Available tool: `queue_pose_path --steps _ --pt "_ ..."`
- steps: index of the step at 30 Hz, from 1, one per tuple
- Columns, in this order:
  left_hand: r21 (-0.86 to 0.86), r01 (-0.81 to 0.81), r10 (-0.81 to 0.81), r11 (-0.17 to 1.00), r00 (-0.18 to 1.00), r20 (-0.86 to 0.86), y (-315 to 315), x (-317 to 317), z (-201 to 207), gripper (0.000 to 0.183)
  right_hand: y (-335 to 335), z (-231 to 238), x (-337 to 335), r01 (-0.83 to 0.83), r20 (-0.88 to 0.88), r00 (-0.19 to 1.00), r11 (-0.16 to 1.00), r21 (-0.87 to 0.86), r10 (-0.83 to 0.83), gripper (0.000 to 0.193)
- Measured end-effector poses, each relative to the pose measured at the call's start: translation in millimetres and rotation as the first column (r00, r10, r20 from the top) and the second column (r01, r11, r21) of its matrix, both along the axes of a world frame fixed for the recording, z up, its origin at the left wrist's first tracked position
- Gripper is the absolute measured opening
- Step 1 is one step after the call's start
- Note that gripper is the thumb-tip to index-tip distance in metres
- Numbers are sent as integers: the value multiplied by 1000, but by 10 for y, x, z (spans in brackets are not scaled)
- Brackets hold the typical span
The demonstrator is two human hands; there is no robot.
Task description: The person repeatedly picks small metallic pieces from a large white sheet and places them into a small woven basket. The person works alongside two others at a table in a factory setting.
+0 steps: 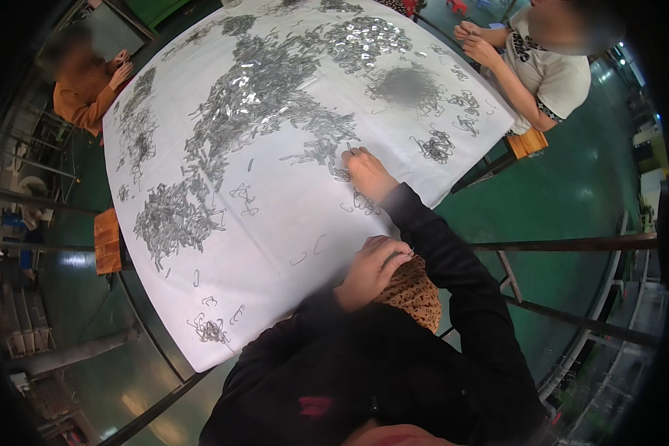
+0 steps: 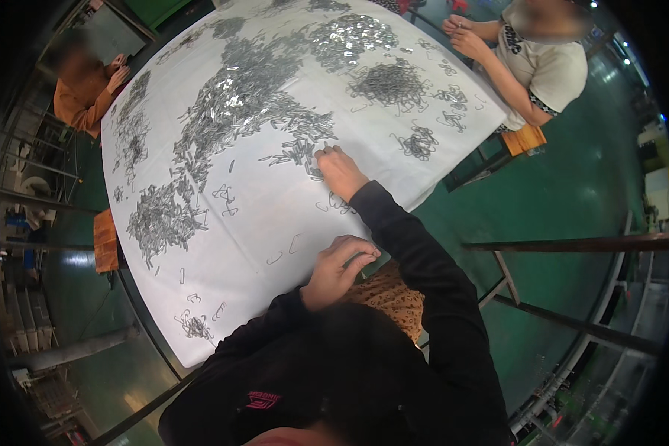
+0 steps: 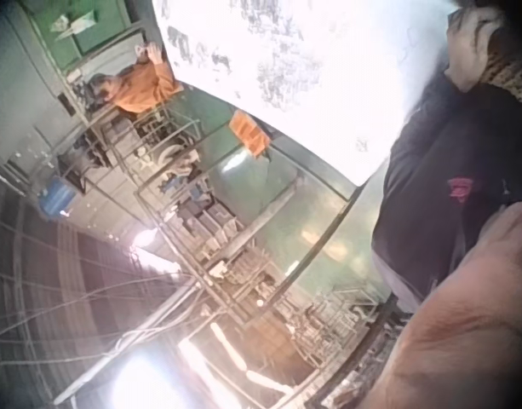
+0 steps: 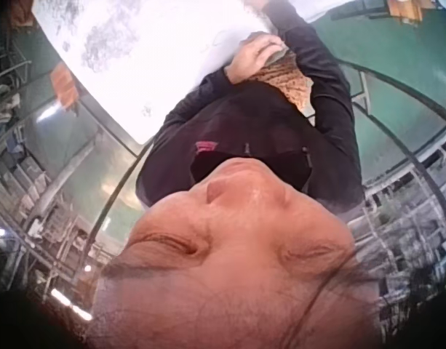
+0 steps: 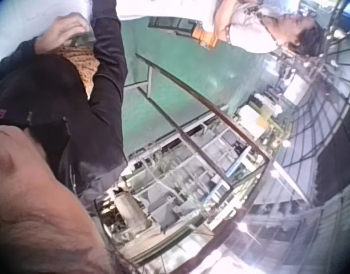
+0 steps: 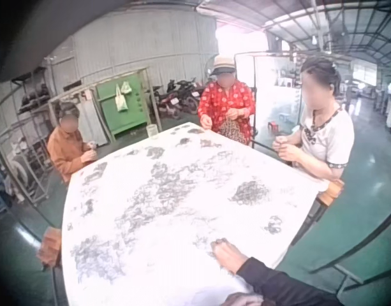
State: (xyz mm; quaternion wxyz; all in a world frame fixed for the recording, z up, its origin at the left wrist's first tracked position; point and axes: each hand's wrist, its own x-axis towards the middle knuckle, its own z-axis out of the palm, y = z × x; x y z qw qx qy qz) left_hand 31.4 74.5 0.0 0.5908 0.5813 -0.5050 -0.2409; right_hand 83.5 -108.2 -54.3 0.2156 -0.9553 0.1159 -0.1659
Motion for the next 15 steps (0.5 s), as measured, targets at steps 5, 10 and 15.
queue_pose_path --steps 5,10,15 --pt "5 11 -11 1000 1000 -9 -68 -53 36 12 28 421 -672 62 142 962 692 719 -234 14" --pt "59 2 2 998 998 -63 -326 -95 54 13 184 787 -1528 81 127 884 415 906 -449 19" --pt "50 24 -21 998 998 -63 -596 -134 98 13 327 966 -1972 124 234 769 498 858 -595 26"
